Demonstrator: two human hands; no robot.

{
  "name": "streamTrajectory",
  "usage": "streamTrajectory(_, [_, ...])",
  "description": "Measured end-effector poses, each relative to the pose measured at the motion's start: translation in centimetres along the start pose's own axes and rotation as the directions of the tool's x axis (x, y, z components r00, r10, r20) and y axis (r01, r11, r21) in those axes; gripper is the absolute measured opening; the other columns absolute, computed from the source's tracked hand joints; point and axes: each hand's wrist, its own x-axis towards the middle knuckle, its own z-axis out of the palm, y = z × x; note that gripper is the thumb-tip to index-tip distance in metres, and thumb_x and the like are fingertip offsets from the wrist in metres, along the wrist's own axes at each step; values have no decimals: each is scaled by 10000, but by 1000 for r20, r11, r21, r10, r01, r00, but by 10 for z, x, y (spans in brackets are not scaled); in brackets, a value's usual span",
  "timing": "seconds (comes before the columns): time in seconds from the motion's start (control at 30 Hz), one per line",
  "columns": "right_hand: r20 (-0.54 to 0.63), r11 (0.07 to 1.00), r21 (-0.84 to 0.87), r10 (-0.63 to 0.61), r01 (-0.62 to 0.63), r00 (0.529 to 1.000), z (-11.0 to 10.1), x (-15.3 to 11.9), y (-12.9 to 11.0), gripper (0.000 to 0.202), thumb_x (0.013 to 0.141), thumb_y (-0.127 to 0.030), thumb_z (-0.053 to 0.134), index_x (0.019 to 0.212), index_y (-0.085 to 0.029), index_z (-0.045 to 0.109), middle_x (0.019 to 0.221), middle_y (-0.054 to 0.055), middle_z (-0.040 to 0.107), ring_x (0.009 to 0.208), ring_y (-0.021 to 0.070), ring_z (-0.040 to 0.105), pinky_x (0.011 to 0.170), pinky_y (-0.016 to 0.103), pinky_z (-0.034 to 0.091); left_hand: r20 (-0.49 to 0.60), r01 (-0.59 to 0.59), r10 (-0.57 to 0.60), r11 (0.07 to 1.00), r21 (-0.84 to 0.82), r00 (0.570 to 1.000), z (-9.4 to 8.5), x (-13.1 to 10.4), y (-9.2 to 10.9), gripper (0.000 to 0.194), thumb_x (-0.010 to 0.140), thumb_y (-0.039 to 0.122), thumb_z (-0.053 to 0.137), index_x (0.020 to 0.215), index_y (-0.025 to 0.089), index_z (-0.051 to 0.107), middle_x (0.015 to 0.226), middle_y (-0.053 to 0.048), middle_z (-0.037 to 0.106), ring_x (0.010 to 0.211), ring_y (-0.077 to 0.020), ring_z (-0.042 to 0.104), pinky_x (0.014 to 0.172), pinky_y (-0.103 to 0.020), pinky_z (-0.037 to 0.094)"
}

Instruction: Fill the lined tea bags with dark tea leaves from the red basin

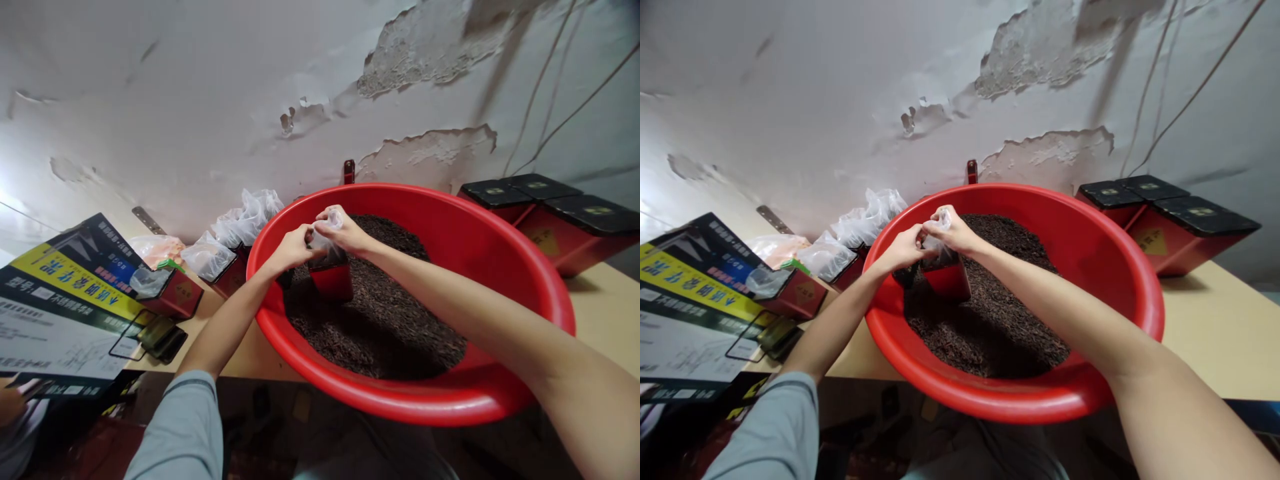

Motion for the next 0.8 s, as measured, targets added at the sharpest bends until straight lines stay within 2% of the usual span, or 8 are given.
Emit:
streamTrajectory(0.1, [148,999,26,17,-21,989,-10,-4,-4,1272,517,-599,936,1559,-269,287,1536,182,413,1294,334,575,1094,511,515,-23,-80,78,993,-82,997,1,8,9,216,734,100,723,945,141,727,850,-18,715,806,-183,651,781,-310,507])
streamTrajectory(0.17, [225,999,-26,32,-27,974,-13,-5,-6,1491,488,-549,964,1664,-278,88,1597,204,353,1400,388,511,1167,566,453,-77,-149,137,972,-182,988,-4,10,17,174,739,73,656,880,143,729,838,-20,723,797,-166,653,808,-319,527])
streamTrajectory(0.3, [218,994,-110,0,24,976,-7,-8,-6,1510,569,-515,944,1706,-232,-8,1622,214,394,1527,409,388,1276,592,295,-227,-299,229,889,-348,947,-28,9,33,232,789,104,616,985,168,722,1014,-46,750,926,-166,692,873,-330,566])
streamTrajectory(0.4, [172,989,-145,-2,28,985,-1,-11,-1,1505,590,-494,944,1713,-232,-22,1649,218,384,1555,410,357,1278,607,286,-309,-206,94,912,-355,947,-43,13,36,207,926,251,603,1101,184,692,1084,-78,741,936,-185,705,767,-304,577])
streamTrajectory(0.5, [178,982,-180,-32,65,984,1,-14,3,1499,587,-465,952,1718,-244,-7,1663,213,377,1553,412,367,1277,613,291,-70,76,-96,966,-249,993,-39,23,29,314,919,463,719,989,158,699,899,-96,737,707,-184,674,565,-279,511])
streamTrajectory(0.6, [195,974,-213,-40,82,980,1,-14,4,1406,598,-464,944,1718,-237,127,1659,206,393,1547,411,380,1291,587,291,243,126,-56,951,-282,968,-26,32,22,363,829,499,827,850,155,713,764,-74,705,574,-151,600,484,-273,443])
streamTrajectory(0.7, [198,973,-223,-17,61,980,1,-12,3,1393,598,-499,935,1713,-188,160,1685,225,349,1557,414,365,1301,562,278,233,20,70,932,-363,970,-19,35,24,194,798,304,832,777,145,722,706,-34,681,549,-108,545,519,-262,423])
streamTrajectory(0.8, [155,983,-178,-24,52,988,2,-10,1,1467,573,-521,935,1716,-179,82,1710,227,302,1571,405,340,1296,559,271,91,-85,120,943,-321,989,-20,33,30,46,736,137,775,755,135,734,731,-23,708,635,-113,597,637,-272,474])
